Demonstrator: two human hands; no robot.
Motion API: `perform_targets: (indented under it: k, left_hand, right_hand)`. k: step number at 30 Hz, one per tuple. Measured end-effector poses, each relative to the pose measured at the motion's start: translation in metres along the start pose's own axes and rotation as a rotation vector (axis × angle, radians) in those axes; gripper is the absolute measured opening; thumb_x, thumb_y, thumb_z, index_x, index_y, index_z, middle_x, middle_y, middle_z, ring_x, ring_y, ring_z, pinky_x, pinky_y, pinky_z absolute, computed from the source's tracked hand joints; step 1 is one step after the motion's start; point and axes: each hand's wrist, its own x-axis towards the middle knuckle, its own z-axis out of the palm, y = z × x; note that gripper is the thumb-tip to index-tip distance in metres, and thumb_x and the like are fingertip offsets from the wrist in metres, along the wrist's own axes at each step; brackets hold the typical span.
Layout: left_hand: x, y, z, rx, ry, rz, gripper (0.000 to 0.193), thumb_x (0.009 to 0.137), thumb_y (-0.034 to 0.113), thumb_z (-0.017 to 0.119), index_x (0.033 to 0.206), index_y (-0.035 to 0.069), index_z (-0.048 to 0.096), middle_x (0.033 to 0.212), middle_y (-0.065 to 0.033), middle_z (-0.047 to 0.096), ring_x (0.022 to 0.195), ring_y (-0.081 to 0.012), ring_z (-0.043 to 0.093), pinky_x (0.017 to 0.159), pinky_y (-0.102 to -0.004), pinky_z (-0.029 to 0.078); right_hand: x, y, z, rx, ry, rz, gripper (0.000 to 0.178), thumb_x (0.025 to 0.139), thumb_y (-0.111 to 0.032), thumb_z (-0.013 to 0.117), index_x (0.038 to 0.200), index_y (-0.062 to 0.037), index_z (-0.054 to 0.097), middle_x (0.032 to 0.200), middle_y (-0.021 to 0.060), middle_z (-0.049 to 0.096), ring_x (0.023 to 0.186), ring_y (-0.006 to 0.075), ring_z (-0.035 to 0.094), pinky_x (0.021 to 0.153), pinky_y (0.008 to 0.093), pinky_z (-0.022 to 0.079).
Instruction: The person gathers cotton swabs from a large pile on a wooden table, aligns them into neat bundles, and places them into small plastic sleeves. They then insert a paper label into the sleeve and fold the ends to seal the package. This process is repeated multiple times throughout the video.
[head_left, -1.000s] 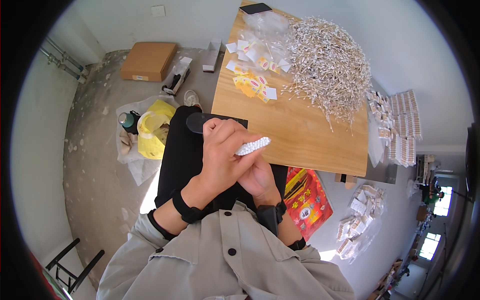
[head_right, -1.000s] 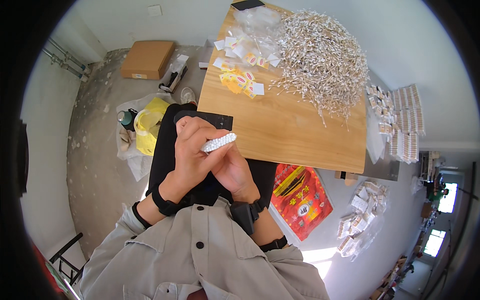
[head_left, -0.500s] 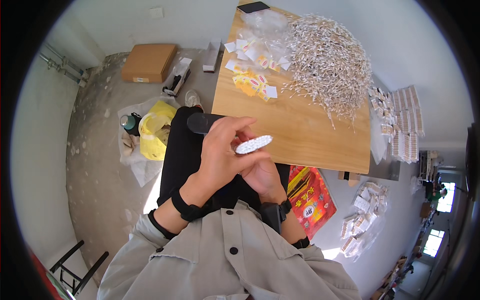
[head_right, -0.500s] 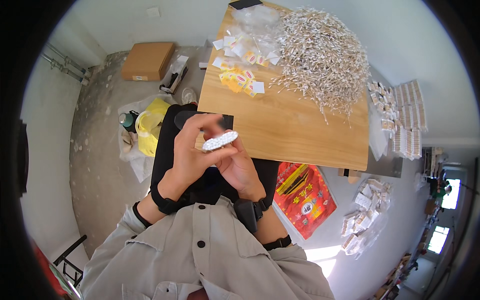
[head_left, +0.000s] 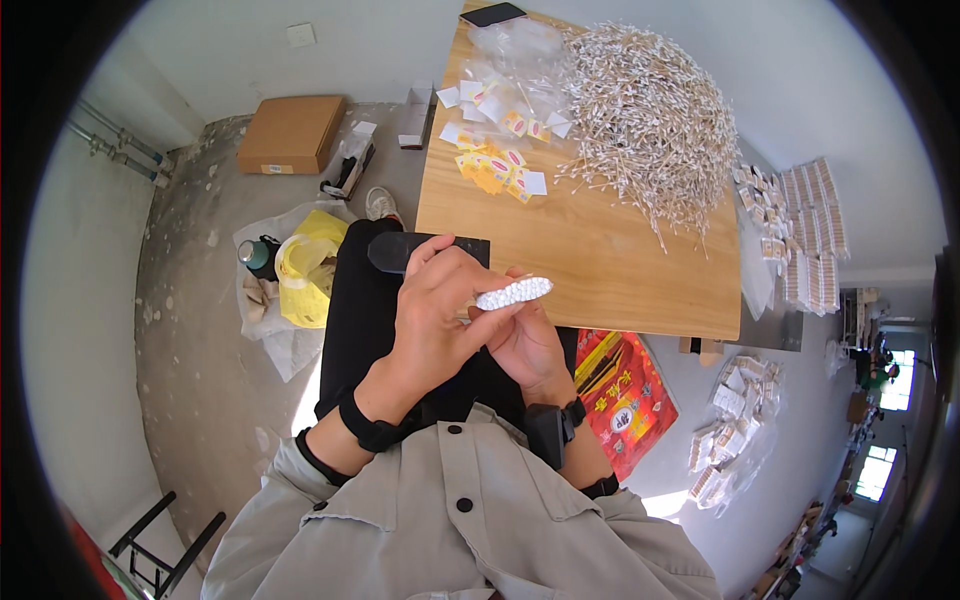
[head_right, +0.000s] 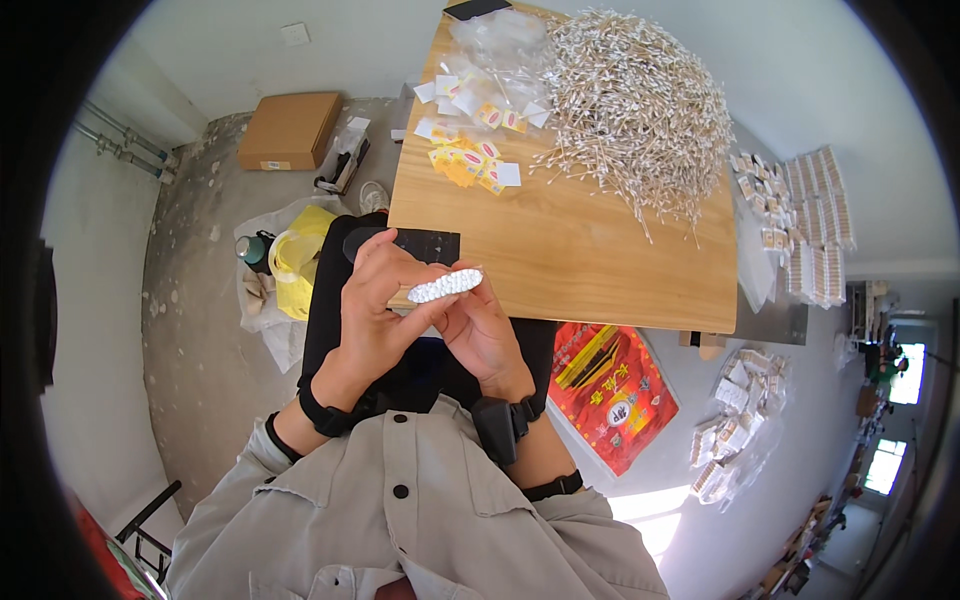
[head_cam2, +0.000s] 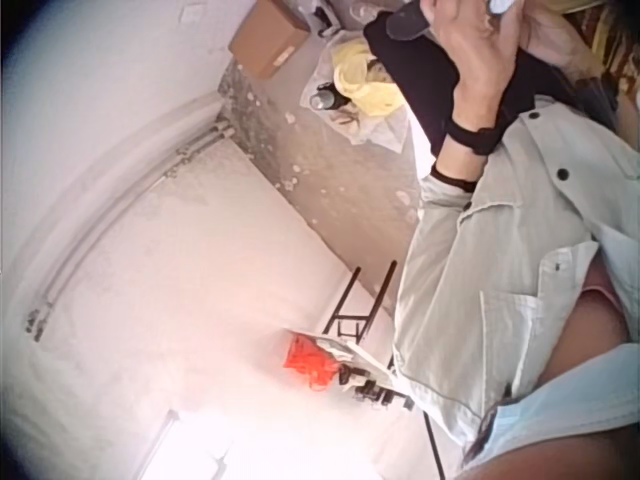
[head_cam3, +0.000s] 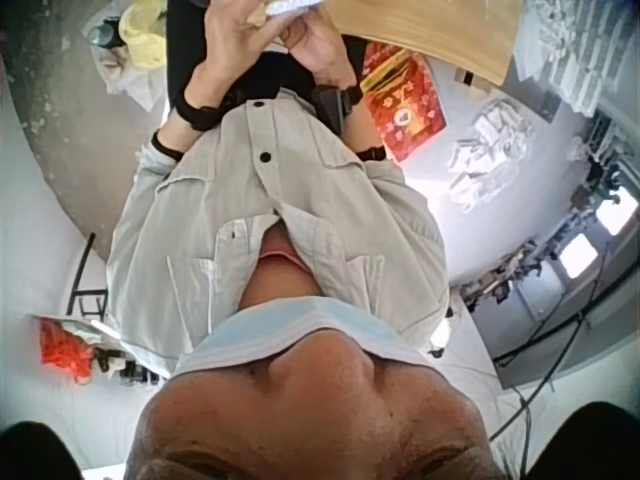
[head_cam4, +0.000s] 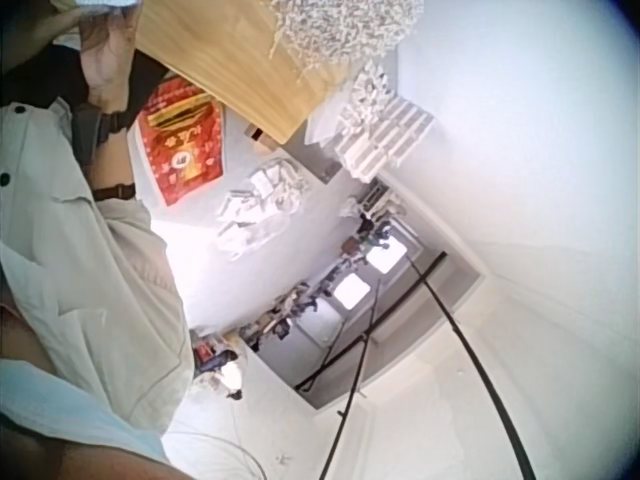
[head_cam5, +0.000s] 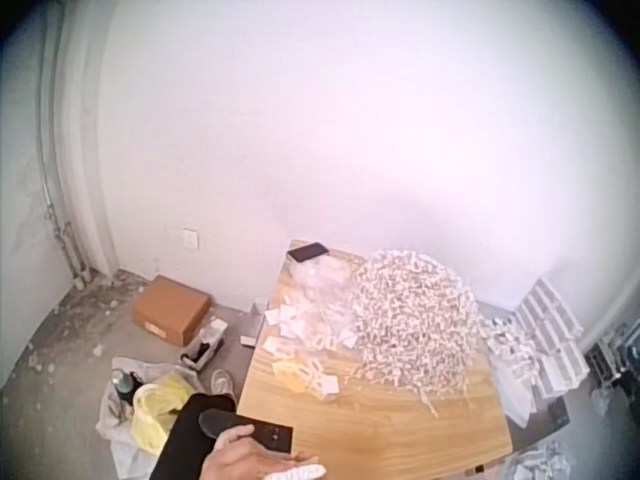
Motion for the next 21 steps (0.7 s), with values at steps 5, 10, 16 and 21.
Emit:
perform_targets:
  k: [5,10,16,21]
  left_hand:
    - [0.003,0.007,0.003,-0.079,0.042,-0.048,0.027,0.069,0.009,0.085,0.089,0.01,0.067,0.08,-0.0018,0.067,0.079,-0.0199,0.065,0.104,-0.0474,0.04]
    - [-0.002,0.002,0.005,0.011,0.019,0.006,0.029,0.068,0.01,0.086,0.089,0.011,0.067,0.083,-0.0013,0.069,0.081,-0.0191,0.066,0.105,-0.0475,0.038]
    - [-0.001,0.001,0.003,0.039,0.018,0.049,0.031,0.067,0.012,0.087,0.091,0.011,0.068,0.085,-0.0018,0.07,0.081,-0.0193,0.066,0.108,-0.048,0.036]
    - [0.002,0.006,0.007,0.021,0.032,0.033,0.03,0.067,0.012,0.087,0.092,0.01,0.071,0.082,-0.0029,0.067,0.078,-0.0189,0.064,0.107,-0.0481,0.037]
  right_hand:
    - [-0.002,-0.001,0.013,0.013,0.051,-0.013,0.028,0.099,-0.013,0.056,0.126,-0.0113,0.049,0.127,0.0113,0.06,0.113,0.0224,0.062,0.092,0.035,0.054]
    - [-0.004,0.003,0.005,0.043,0.053,-0.022,0.028,0.099,-0.014,0.055,0.126,-0.0114,0.049,0.123,0.0098,0.06,0.112,0.0225,0.062,0.09,0.0356,0.055]
    - [0.0,0.002,0.01,0.005,0.021,-0.008,0.028,0.1,-0.015,0.055,0.127,-0.0114,0.049,0.124,0.0086,0.059,0.112,0.0207,0.062,0.092,0.0365,0.054]
    - [-0.001,0.003,0.002,0.001,0.019,0.011,0.03,0.1,-0.014,0.054,0.129,-0.0122,0.05,0.124,0.0067,0.059,0.113,0.0196,0.061,0.094,0.037,0.053]
